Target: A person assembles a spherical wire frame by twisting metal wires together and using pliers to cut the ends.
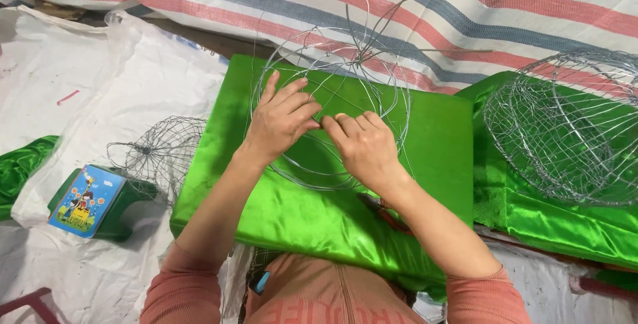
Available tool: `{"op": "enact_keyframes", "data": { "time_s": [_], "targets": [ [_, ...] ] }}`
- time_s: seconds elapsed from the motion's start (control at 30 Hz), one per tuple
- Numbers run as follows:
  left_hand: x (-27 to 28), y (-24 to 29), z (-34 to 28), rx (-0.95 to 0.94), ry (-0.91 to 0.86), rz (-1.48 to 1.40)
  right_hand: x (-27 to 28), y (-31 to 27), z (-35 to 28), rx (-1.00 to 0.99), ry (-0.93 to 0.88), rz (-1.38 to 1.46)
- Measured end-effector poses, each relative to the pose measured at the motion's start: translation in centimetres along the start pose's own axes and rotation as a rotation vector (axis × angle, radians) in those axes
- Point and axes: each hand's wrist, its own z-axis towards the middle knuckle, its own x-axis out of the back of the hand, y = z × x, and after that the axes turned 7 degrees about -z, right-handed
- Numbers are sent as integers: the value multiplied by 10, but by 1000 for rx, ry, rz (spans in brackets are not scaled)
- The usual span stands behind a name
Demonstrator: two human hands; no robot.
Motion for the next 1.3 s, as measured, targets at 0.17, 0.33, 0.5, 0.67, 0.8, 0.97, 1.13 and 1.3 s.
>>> {"op": "enact_keyframes", "data": {
  "time_s": [0.17,0.33,0.5,0.67,0.8,0.97,1.13,1.3],
  "targets": [
    [2,11,4,50,66,20,4,1,9,-19,6,34],
    [4,16,6,66,135,25,2,-3,10,-35,48,45],
    [13,19,13,91,113,6,4,-6,16,-69,91,30],
    [17,7,7,46,139,-85,17,-3,15,-94,253,218],
    [31,21,-2,157,228,-140,31,31,-16,-272,362,350],
    [24,72,-26,498,239,-501,39,40,-37,-605,197,524],
    [39,79,-6,469,158,-255,26,34,-54,-766,76,650],
    [42,45,12,556,12,-94,23,22,-54,-787,43,646]
  ]
}}
